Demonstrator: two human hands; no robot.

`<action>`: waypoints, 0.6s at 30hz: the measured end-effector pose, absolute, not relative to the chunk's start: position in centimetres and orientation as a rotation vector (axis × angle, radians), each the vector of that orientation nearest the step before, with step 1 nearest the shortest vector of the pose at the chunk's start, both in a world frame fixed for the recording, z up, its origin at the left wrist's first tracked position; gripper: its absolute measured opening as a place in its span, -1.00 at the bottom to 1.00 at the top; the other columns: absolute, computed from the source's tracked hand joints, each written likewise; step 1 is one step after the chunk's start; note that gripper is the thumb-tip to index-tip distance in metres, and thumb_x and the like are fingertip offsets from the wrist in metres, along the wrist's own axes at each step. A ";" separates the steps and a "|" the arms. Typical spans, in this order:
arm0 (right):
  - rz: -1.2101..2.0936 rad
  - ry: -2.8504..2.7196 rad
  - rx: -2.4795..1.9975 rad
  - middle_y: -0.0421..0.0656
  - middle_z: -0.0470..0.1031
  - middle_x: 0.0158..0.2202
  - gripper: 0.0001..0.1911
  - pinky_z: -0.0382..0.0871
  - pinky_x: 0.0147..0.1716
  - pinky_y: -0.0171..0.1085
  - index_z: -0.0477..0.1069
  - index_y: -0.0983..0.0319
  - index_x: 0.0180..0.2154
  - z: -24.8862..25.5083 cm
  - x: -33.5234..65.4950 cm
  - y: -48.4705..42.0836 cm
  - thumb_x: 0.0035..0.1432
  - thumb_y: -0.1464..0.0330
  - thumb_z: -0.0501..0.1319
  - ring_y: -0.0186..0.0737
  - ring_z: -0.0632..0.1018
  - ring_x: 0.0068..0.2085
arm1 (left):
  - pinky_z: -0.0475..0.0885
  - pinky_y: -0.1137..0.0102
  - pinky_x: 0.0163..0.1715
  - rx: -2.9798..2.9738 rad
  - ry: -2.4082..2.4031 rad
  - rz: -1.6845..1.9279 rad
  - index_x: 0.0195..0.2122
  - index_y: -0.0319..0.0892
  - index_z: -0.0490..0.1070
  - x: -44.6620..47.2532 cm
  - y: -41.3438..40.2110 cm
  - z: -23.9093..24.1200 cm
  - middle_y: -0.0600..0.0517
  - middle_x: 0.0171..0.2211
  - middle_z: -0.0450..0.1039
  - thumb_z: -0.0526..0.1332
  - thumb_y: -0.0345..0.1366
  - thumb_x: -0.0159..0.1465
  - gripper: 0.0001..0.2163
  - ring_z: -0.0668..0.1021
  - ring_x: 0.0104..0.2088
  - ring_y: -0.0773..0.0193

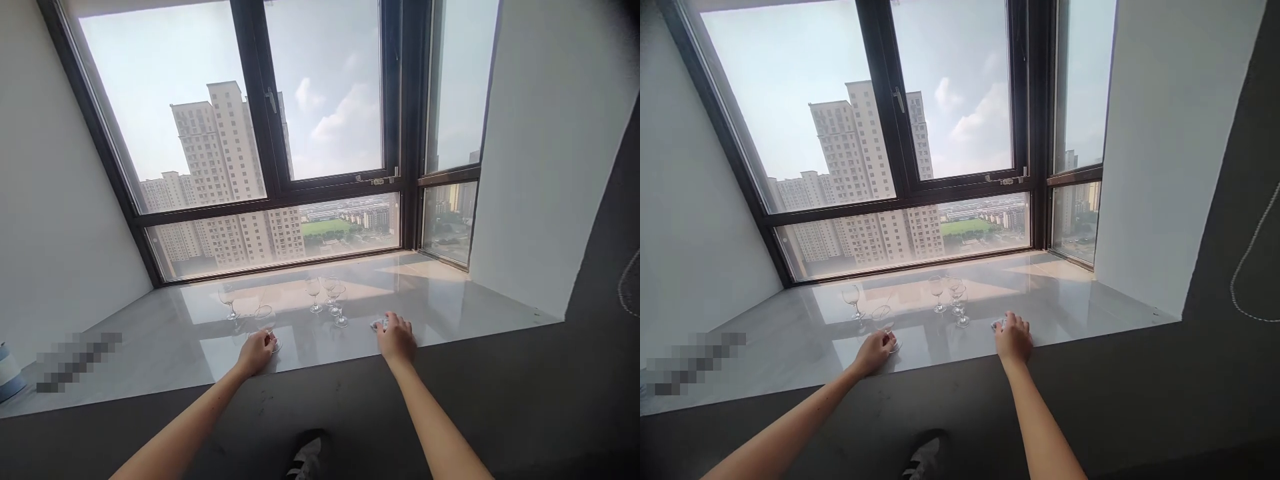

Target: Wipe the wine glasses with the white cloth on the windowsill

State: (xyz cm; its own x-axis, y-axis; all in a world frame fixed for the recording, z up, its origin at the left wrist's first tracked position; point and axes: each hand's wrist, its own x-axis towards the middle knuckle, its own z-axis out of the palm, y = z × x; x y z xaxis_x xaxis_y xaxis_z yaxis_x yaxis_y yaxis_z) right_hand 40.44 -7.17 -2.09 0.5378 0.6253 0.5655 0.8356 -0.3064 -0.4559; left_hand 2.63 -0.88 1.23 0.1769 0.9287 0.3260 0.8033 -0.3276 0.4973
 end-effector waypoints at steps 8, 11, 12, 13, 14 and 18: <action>-0.334 -1.173 -2.063 -0.03 0.44 -0.11 -0.70 0.16 -0.27 -0.25 0.34 0.22 -0.07 -1.8 40.3 -7.5 0.18 0.26 0.11 -0.06 0.35 -0.09 | 0.11 0.46 -0.49 2.446 1.626 0.624 -0.48 -0.17 0.42 11.0 1.8 2.4 0.03 -0.48 0.47 0.13 -0.22 0.18 -0.82 0.42 -0.49 0.31; -0.316 -1.161 -2.076 -0.06 0.44 -0.11 -0.72 0.15 -0.27 -0.26 0.35 0.21 -0.09 -1.5 40.2 -7.7 0.18 0.27 0.12 -0.07 0.35 -0.08 | 0.17 0.45 -0.46 2.426 1.696 0.573 -0.45 -0.16 0.44 13.7 2.8 2.6 0.00 -0.43 0.50 0.14 -0.18 0.18 -0.81 0.48 -0.41 0.26; -0.310 -1.158 -2.079 -0.06 0.44 -0.11 -0.73 0.15 -0.26 -0.26 0.35 0.21 -0.09 -1.4 40.2 -7.7 0.18 0.27 0.12 -0.07 0.35 -0.08 | 0.18 0.44 -0.45 2.418 1.715 0.565 -0.44 -0.15 0.45 14.4 3.2 2.6 -0.01 -0.41 0.51 0.14 -0.18 0.18 -0.81 0.49 -0.39 0.24; -0.304 -1.157 -2.081 -0.06 0.43 -0.11 -0.73 0.15 -0.26 -0.26 0.35 0.21 -0.09 -1.4 40.2 -7.7 0.18 0.27 0.11 -0.07 0.34 -0.07 | 0.20 0.44 -0.44 2.408 1.728 0.564 -0.43 -0.14 0.45 15.0 3.5 2.6 -0.01 -0.40 0.51 0.14 -0.17 0.18 -0.81 0.49 -0.37 0.23; -0.299 -1.154 -2.085 -0.05 0.43 -0.11 -0.73 0.15 -0.26 -0.26 0.35 0.20 -0.09 -1.4 40.2 -7.7 0.19 0.27 0.11 -0.07 0.34 -0.07 | 0.20 0.43 -0.43 2.398 1.736 0.569 -0.42 -0.14 0.45 15.4 3.8 2.6 -0.01 -0.40 0.52 0.14 -0.16 0.18 -0.81 0.50 -0.35 0.22; -0.293 -1.141 -2.095 -0.06 0.42 -0.11 -0.73 0.15 -0.23 -0.26 0.35 0.20 -0.09 -1.4 40.2 -7.7 0.19 0.26 0.11 -0.08 0.33 -0.06 | 0.21 0.43 -0.43 2.366 1.748 0.600 -0.41 -0.12 0.43 16.4 5.0 2.5 0.01 -0.36 0.53 0.14 -0.10 0.18 -0.79 0.50 -0.32 0.21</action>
State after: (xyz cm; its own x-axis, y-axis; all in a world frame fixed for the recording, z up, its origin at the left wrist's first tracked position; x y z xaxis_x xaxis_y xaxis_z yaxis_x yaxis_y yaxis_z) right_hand 40.16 -7.67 -1.40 0.5820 0.6379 0.5042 0.8019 -0.3476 -0.4858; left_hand 16.37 5.01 2.47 0.2456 0.9410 0.2326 0.8856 -0.3154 0.3409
